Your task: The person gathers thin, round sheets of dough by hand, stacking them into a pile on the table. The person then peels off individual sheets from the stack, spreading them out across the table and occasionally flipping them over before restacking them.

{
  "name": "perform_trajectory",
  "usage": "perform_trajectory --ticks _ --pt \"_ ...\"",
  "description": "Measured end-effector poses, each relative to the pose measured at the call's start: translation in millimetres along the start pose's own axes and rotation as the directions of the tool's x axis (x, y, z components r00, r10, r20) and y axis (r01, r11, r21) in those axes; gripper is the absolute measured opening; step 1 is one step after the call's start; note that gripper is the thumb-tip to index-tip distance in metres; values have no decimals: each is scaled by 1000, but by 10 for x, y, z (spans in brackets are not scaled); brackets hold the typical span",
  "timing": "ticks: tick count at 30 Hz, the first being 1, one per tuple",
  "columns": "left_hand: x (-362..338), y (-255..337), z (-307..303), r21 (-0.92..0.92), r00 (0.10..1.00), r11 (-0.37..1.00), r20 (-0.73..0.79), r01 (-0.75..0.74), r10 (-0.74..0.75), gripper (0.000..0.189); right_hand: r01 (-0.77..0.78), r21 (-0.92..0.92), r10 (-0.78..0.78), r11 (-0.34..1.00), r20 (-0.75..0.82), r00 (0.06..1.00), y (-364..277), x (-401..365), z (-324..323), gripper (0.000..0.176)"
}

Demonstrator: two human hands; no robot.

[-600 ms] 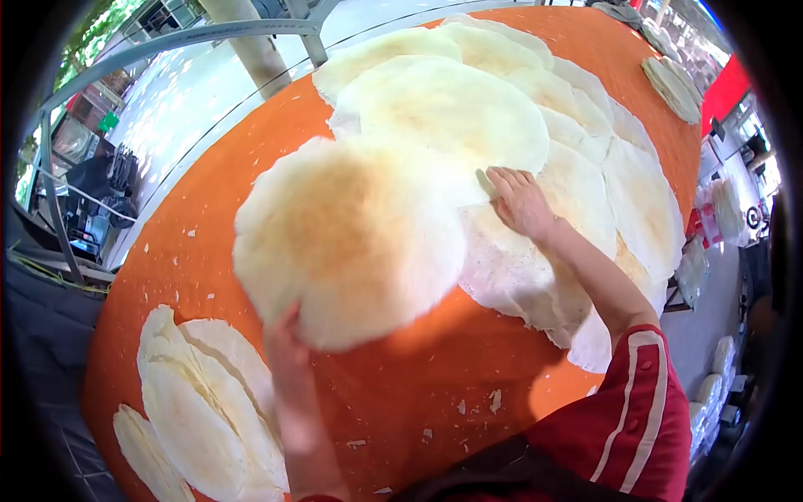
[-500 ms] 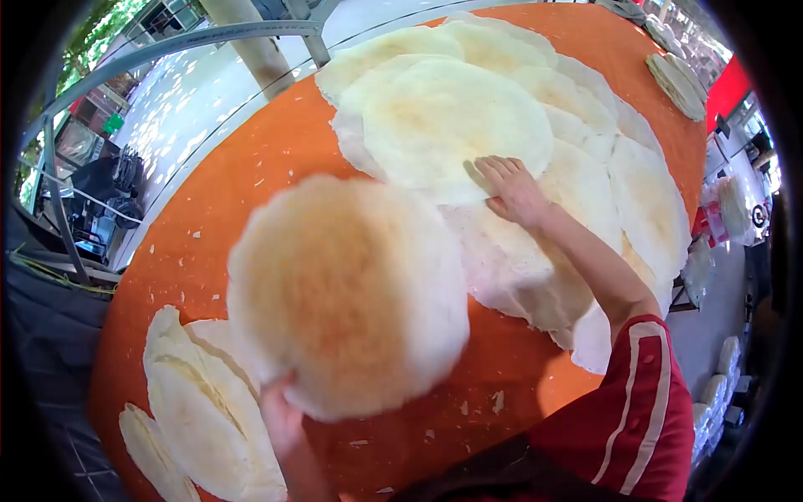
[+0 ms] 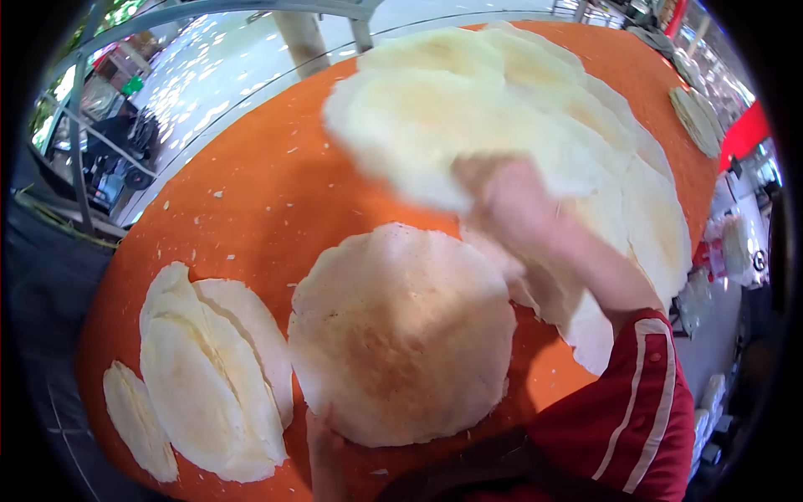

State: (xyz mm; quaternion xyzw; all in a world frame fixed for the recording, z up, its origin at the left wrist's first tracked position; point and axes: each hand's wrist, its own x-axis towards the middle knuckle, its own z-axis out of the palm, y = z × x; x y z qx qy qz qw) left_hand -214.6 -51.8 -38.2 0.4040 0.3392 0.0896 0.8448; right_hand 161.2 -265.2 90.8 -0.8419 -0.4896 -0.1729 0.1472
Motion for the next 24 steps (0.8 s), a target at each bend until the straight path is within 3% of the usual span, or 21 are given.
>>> perform_trajectory --ticks 1,2,3,4,6,7,8,9,10,11,12,16,19,22,24 --pt "-16 -7 19 -83 999 997 52 -4 8 64 106 -79 -100 991 74 992 -363 -201 -75 34" --pt "-32 -41 21 -132 986 991 159 -33 54 66 254 -202 -146 946 433 890 -779 -363 -314 48" --pt "-40 -84 13 -185 959 981 261 -58 106 68 399 -109 -242 910 644 726 -1096 -482 -525 61" --pt "-51 -112 16 -241 920 967 357 -78 164 71 196 227 -284 954 469 836 -1320 -1073 -95 65" --pt "-118 -24 214 -177 907 971 362 -160 215 72 -57 519 -142 853 335 931 -1381 -1615 219 68" --pt "-159 5 282 -148 899 968 363 -204 245 73 -150 472 -54 869 390 919 -1267 -1561 68 68" --pt "-173 -72 125 -246 978 969 197 -13 63 64 -237 421 32 875 438 898 -1152 -1539 -52 68" --pt "-117 -143 16 -70 989 995 128 -65 73 61 -183 49 160 982 300 940 -1031 -1643 -52 59" --pt "-36 -217 -61 108 993 988 67 -106 99 59 -181 -326 231 928 123 965 -902 -1901 129 51" --pt "1 -248 -86 282 990 950 13 -136 138 57 -253 -302 291 919 88 953 -756 -2126 247 47" --pt "-21 -218 -68 270 992 956 -4 -118 123 57 -323 -277 350 905 53 935 -640 -2270 282 44" --pt "-169 -58 -103 203 996 978 -61 -49 63 58 -156 -252 171 955 35 985 -549 -2269 99 37" --pt "-313 -45 -283 226 992 972 -89 -63 85 63 -275 -263 312 925 108 944 -439 -2248 324 32" --pt "-322 -148 -460 242 982 959 -83 -145 170 66 -194 -304 219 933 48 975 -298 -2121 313 30" --pt "-302 -167 -488 239 983 958 -52 -159 176 67 -254 -224 302 941 217 928 -40 -2104 406 32"
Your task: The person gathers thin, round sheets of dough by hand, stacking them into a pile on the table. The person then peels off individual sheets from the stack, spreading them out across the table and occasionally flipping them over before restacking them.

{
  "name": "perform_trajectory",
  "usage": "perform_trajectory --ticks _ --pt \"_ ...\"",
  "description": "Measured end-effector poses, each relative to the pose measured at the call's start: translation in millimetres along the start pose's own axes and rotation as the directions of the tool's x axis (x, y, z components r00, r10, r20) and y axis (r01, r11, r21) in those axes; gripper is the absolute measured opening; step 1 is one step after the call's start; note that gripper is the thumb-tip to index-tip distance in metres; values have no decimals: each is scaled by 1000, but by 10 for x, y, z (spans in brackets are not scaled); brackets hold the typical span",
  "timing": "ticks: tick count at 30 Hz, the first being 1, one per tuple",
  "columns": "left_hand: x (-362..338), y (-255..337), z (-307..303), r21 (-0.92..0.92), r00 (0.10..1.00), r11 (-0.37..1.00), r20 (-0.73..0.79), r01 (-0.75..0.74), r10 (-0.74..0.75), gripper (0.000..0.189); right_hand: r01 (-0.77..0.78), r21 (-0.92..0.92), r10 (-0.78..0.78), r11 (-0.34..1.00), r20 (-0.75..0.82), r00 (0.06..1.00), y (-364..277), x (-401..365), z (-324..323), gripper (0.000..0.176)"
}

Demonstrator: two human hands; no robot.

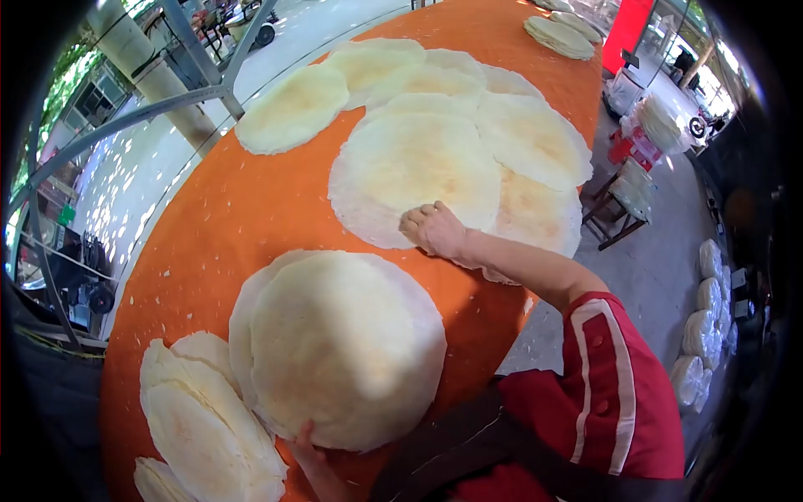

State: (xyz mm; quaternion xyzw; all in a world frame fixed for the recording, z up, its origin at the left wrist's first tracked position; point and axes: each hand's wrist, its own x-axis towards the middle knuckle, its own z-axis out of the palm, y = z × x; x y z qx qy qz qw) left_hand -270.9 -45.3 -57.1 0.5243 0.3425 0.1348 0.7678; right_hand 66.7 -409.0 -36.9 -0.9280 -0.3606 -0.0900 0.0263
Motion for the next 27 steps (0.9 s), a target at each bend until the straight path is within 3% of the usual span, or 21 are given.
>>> perform_trajectory --ticks 2,5,6,9,10,11,12,14,16,18,19,20,23,24,26,27 --pt "27 -26 -22 -43 998 999 59 -11 14 66 -39 181 11 983 155 988 110 76 -39 39" --pt "-42 29 22 -33 997 999 65 -43 45 65 70 -201 -19 977 245 969 -175 -94 -369 44" --pt "-59 49 68 -23 997 998 56 -58 59 65 34 -191 -9 981 130 991 -164 -166 -209 46" --pt "-82 58 121 -3 986 989 72 -150 150 64 78 -123 -58 989 154 986 -31 -142 -163 42" --pt "-73 18 83 24 990 991 52 -132 131 63 121 -67 -126 990 -79 989 52 -125 -107 32" --pt "-15 -37 17 50 993 992 28 -115 114 63 -43 182 47 982 -15 999 139 -64 -69 30" --pt "0 -56 -29 70 995 992 -3 -101 102 62 -210 401 188 892 94 978 186 68 -110 27" --pt "-64 24 41 63 996 994 -7 -91 91 62 -245 465 208 851 130 970 -22 362 -370 22" --pt "-81 53 114 13 997 998 -25 -67 67 62 -5 177 16 984 -61 998 -389 535 -1089 17" --pt "-53 18 97 -77 998 996 -50 -36 32 62 164 204 -153 965 -72 986 -954 550 -1350 22" --pt "-60 27 71 -207 1000 978 -13 -12 10 61 218 152 -216 964 -25 976 -1315 498 -1317 16" --pt "-87 45 70 -335 1000 942 26 14 -6 61 262 258 -258 930 -49 965 -1636 384 -1178 14" --pt "-99 -6 39 -553 988 826 154 113 -32 60 400 439 -508 805 159 847 -2494 -148 -925 48" --pt "-93 -3 59 -592 979 792 199 153 -41 60 302 572 -512 763 250 822 -2603 -264 -1003 52" --pt "-138 145 235 -291 992 956 123 16 21 58 51 761 -553 647 422 718 -2646 -469 -1240 62" --pt "-133 268 294 -122 995 991 80 -48 58 57 134 771 -494 623 255 831 -2587 -492 -1160 64"
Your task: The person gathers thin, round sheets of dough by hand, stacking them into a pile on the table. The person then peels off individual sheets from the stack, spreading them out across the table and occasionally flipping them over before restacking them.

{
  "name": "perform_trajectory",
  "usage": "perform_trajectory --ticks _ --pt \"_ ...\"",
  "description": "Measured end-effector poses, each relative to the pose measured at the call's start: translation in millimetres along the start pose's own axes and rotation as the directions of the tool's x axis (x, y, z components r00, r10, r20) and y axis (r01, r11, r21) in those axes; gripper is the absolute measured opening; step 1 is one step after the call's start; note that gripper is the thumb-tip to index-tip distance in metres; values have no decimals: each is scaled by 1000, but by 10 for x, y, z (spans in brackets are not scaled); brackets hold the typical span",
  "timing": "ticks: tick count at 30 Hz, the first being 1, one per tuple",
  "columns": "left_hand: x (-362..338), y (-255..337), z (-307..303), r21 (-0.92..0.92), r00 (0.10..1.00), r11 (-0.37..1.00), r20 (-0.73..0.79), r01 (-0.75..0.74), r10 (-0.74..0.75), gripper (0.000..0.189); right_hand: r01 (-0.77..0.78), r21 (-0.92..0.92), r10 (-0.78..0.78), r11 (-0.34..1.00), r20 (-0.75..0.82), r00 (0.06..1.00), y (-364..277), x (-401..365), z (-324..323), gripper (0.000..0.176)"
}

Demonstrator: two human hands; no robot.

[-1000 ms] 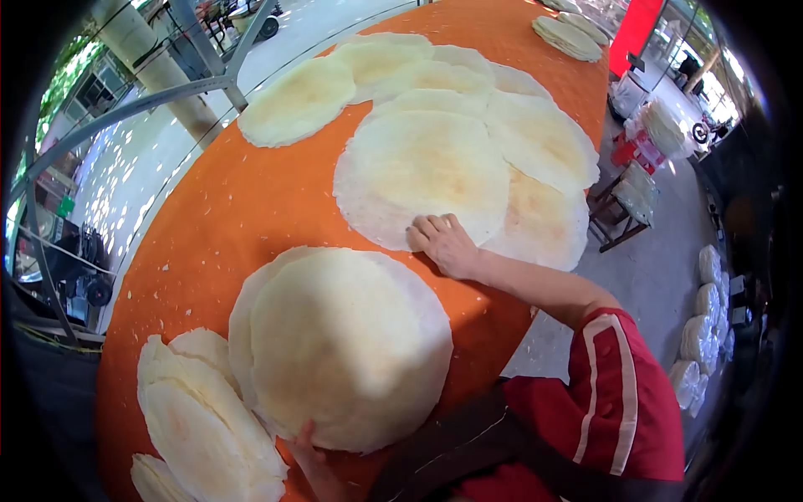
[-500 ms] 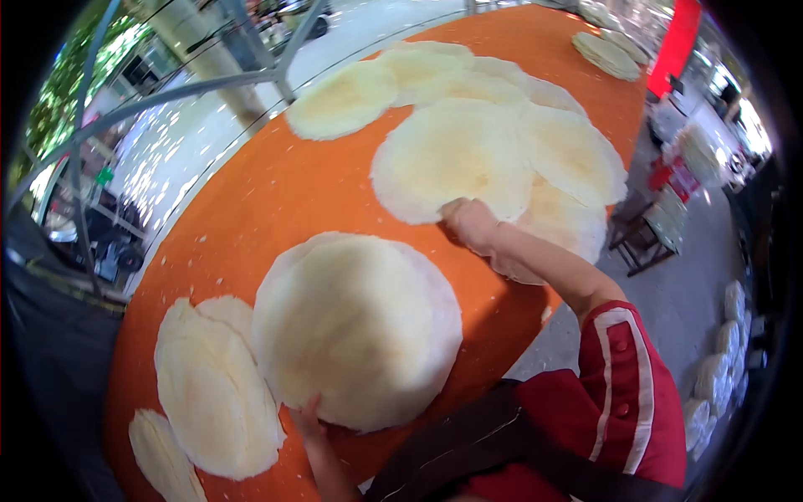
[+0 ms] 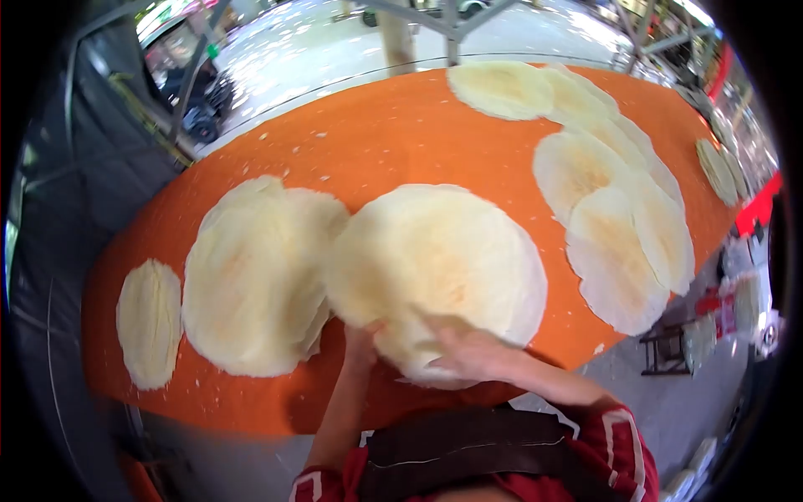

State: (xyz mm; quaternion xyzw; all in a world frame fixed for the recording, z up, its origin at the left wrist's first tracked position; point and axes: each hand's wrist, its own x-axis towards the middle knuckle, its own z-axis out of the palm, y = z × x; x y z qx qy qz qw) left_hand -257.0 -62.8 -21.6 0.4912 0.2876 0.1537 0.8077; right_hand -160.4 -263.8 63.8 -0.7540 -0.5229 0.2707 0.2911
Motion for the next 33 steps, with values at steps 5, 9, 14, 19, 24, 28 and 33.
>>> perform_trajectory --ticks 5,9,14,19,24,28,33 --pt "308 1553 -14 122 954 959 194 -256 230 63 -372 373 507 850 -388 769 386 -555 -554 37" --pt "141 3309 -36 471 850 713 369 -519 375 45 -486 323 573 812 -600 558 1131 -1078 -652 34" --pt "-177 3831 -139 725 664 -194 686 -661 298 31 -645 -172 289 745 -787 544 1646 -1112 -86 39" --pt "327 1973 -1043 920 877 -152 390 -360 281 31 -781 -366 430 506 -678 596 1557 -946 305 53" --pt "38 1130 -1365 878 905 -285 419 -384 74 58 -803 -442 322 401 -752 575 1657 -1206 24 64" --pt "-176 1404 -683 925 908 -100 380 -368 176 68 -913 -345 380 218 -831 405 1969 -1630 -191 64" --pt "133 312 29 366 877 919 478 -146 -51 49 -860 -479 257 177 -820 510 2157 -2028 -422 55"
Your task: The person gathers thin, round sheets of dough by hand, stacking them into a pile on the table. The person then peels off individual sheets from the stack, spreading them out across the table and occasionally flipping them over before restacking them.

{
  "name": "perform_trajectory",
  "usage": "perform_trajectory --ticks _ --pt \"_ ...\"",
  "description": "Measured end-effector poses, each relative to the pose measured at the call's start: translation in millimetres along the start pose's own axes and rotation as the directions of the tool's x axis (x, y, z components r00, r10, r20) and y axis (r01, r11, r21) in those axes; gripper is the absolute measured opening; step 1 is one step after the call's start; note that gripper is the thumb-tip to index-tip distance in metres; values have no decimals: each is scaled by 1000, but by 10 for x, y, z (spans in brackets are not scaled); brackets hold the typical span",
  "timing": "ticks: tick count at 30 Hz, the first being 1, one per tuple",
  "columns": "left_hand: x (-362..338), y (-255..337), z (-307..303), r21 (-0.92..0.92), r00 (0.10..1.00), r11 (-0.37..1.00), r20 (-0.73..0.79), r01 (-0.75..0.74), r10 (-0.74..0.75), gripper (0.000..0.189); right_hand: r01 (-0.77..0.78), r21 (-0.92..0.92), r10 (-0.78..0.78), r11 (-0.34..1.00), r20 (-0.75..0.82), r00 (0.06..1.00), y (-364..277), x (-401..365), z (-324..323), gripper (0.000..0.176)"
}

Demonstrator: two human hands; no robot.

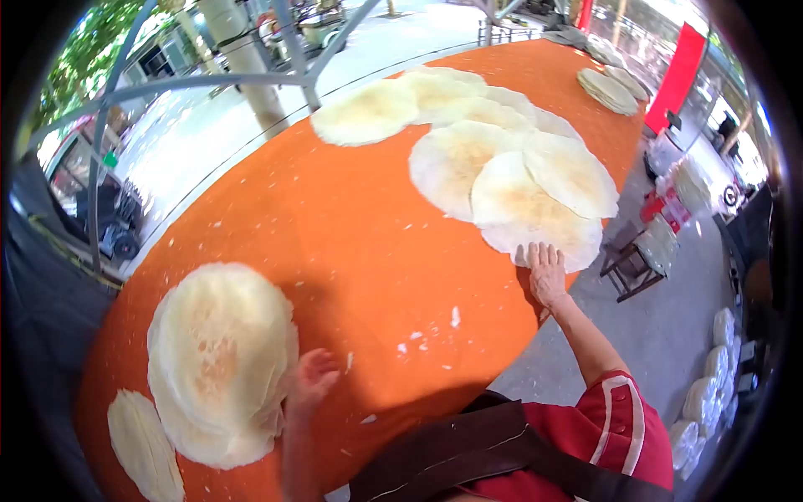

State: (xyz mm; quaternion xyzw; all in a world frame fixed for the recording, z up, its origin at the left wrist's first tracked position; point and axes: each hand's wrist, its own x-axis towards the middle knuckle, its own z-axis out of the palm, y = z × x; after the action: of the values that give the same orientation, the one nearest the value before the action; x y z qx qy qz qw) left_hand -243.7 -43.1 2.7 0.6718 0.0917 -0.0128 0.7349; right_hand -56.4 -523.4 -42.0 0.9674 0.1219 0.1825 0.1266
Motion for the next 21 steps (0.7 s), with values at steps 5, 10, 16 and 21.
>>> perform_trajectory --ticks 5,10,16,21 --pt "1031 -220 1516 -336 956 899 173 282 -236 40 63 128 -45 990 -137 990 458 87 192 34" --pt "2450 -861 2212 -698 930 618 319 360 -182 50 -90 489 121 868 -32 992 442 556 22 23" --pt "2935 -292 2900 -626 892 663 128 411 -433 37 -292 830 162 475 244 956 -23 1464 -446 42" --pt "3033 -348 2968 -392 971 907 -112 152 -211 29 18 819 130 574 -113 985 568 1396 -127 52"
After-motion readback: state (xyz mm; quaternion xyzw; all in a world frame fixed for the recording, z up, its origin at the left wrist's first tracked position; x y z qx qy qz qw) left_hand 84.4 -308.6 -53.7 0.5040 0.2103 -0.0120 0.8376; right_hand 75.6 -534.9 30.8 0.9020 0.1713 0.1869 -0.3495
